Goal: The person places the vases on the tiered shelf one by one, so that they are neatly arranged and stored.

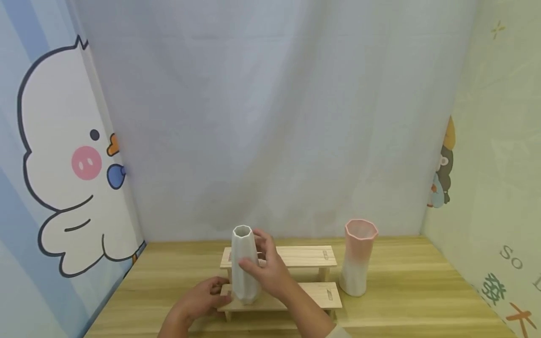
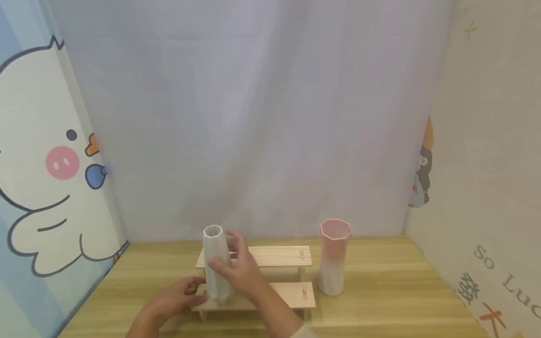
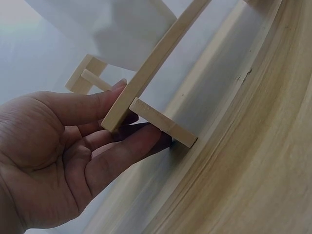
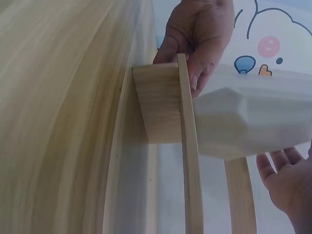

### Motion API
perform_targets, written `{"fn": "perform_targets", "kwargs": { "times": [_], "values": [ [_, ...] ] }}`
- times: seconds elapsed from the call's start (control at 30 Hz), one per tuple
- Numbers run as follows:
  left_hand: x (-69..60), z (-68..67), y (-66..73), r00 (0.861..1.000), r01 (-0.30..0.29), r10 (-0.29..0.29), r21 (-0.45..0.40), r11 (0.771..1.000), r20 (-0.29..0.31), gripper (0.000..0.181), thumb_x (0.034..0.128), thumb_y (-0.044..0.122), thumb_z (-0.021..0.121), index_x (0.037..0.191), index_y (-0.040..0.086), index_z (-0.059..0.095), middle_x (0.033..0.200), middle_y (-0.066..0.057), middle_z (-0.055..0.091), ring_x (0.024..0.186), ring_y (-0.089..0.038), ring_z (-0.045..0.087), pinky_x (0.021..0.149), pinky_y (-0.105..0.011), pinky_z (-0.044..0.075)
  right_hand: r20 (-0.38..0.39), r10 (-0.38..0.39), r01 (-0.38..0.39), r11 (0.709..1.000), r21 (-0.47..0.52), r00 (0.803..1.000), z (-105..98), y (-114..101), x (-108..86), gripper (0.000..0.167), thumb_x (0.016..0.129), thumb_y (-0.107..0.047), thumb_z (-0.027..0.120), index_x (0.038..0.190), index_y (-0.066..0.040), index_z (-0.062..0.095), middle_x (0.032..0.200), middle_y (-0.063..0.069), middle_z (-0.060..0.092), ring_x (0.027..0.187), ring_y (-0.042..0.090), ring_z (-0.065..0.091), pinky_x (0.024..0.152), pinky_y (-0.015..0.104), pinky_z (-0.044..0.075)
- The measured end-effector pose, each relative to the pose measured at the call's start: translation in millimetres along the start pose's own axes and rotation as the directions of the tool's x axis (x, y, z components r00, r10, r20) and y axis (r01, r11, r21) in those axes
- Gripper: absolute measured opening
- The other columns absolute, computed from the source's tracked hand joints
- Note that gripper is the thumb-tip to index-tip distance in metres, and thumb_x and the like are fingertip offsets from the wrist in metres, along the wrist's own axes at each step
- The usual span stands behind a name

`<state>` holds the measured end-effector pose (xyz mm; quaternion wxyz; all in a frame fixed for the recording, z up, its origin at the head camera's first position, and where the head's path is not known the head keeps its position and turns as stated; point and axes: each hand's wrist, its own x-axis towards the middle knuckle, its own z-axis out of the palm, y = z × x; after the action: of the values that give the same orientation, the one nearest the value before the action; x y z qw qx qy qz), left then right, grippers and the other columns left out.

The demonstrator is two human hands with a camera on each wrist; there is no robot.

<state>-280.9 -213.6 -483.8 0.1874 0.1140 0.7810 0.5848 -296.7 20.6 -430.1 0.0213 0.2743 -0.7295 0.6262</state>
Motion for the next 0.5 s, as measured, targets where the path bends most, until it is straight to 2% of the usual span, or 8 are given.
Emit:
{"fn": "perform_targets", "kwargs": {
  "times": [0.23,0.37,0.5],
  "values": [
    [2.0,-0.3,-1.4,1.000,0.004,-0.004,-0.003,1.000,-0.011,0.062,0.0915,0.022,0.071,0.137,-0.009,0.041,0.138,-0.034,0.049,0.115,-0.035,0.059,0.085,-0.050,0.057,0.038,-0.073,0.074,0.997,-0.025,0.997,-23.2,3.0,-12.3,0.070,0.095,-0.028,0.065,0.151,-0.017,0.023,0.142,0.007,0.050,0.127,0.024,0.050,0.107,0.049,0.040],
    [2.5,-0.3,-0.6,1.000,0.018,-0.017,0.014,1.000,-0.015,0.064,0.0910,0.024,0.071,0.137,-0.009,0.041,0.140,-0.036,0.046,0.115,-0.036,0.060,0.086,-0.050,0.057,0.065,-0.106,0.109,0.993,-0.054,0.992,-36.6,5.1,-21.3,0.066,0.098,-0.024,0.061,0.150,-0.014,0.022,0.144,0.010,0.048,0.130,0.027,0.049,0.108,0.051,0.040],
    [2.1,-0.5,-1.4,0.999,0.031,-0.030,0.028,0.999,-0.015,0.065,0.0912,0.025,0.071,0.138,-0.008,0.041,0.141,-0.036,0.044,0.116,-0.038,0.059,0.086,-0.051,0.056,0.096,-0.107,0.114,0.991,-0.067,0.990,-49.4,5.7,-30.6,0.063,0.099,-0.021,0.060,0.149,-0.018,0.023,0.145,0.011,0.046,0.132,0.028,0.048,0.108,0.047,0.040]
  ]
}}
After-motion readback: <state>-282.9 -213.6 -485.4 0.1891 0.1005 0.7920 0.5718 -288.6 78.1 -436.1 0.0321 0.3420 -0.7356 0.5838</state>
